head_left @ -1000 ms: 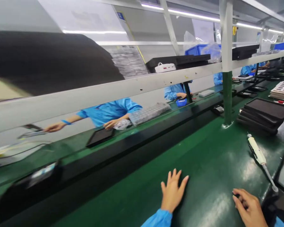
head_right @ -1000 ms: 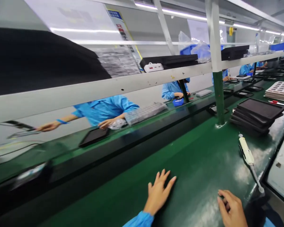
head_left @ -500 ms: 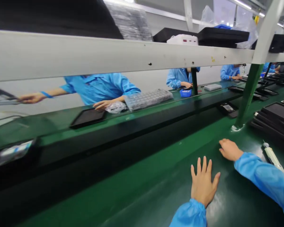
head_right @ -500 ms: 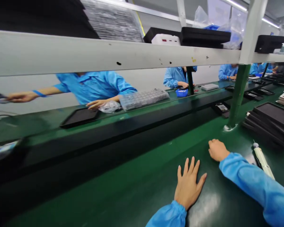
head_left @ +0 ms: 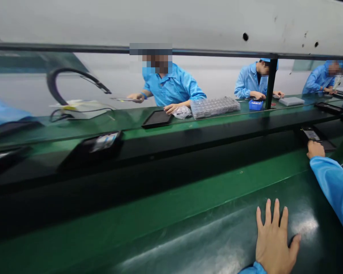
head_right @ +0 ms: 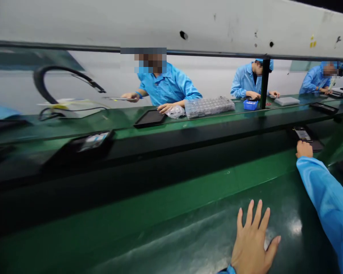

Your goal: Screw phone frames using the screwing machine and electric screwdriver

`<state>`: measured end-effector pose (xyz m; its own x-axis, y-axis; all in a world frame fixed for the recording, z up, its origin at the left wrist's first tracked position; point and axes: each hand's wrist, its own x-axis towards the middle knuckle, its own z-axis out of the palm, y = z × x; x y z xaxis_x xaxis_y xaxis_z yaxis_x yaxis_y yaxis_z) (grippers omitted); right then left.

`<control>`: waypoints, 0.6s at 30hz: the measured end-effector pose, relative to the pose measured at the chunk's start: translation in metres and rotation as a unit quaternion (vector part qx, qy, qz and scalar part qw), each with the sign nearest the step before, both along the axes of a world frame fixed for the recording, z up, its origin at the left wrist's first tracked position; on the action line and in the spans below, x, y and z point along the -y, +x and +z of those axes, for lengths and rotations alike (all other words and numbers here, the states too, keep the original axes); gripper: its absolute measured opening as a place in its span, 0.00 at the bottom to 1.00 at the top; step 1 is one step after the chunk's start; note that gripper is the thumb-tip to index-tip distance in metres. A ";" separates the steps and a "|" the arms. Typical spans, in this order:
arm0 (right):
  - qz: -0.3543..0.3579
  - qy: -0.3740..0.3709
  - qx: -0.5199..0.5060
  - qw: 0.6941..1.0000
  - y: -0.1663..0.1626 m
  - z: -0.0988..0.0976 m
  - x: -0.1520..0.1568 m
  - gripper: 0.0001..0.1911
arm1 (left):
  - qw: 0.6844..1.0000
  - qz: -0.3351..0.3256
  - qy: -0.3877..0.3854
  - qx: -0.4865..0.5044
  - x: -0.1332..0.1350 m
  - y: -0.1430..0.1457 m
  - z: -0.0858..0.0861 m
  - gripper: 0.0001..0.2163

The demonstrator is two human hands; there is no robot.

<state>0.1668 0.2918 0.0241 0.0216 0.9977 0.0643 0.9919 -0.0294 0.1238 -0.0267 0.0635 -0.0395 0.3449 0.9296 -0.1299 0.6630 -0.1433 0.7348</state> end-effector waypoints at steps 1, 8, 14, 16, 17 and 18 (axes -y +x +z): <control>0.007 -0.001 -0.009 1.000 -0.006 0.003 0.003 0.18 | 1.000 -0.003 0.006 -0.012 -0.001 -0.001 -0.001 0.34; 0.064 0.038 -0.098 0.992 -0.050 0.032 0.062 0.13 | 0.979 -0.006 0.099 -0.176 -0.010 -0.002 -0.023 0.31; 0.136 0.067 -0.150 0.977 -0.068 0.042 0.152 0.16 | 0.981 0.113 0.152 -0.040 -0.023 -0.009 -0.034 0.33; 0.155 0.076 -0.151 0.973 -0.067 0.031 0.194 0.16 | 0.974 0.183 0.125 0.049 -0.027 -0.017 -0.034 0.36; 0.164 0.081 -0.146 0.972 -0.067 0.021 0.216 0.15 | 0.966 0.212 0.116 0.086 -0.030 -0.022 -0.034 0.38; 0.171 0.086 -0.138 0.972 -0.067 0.010 0.239 0.14 | 0.959 0.230 0.122 0.117 -0.032 -0.025 -0.035 0.39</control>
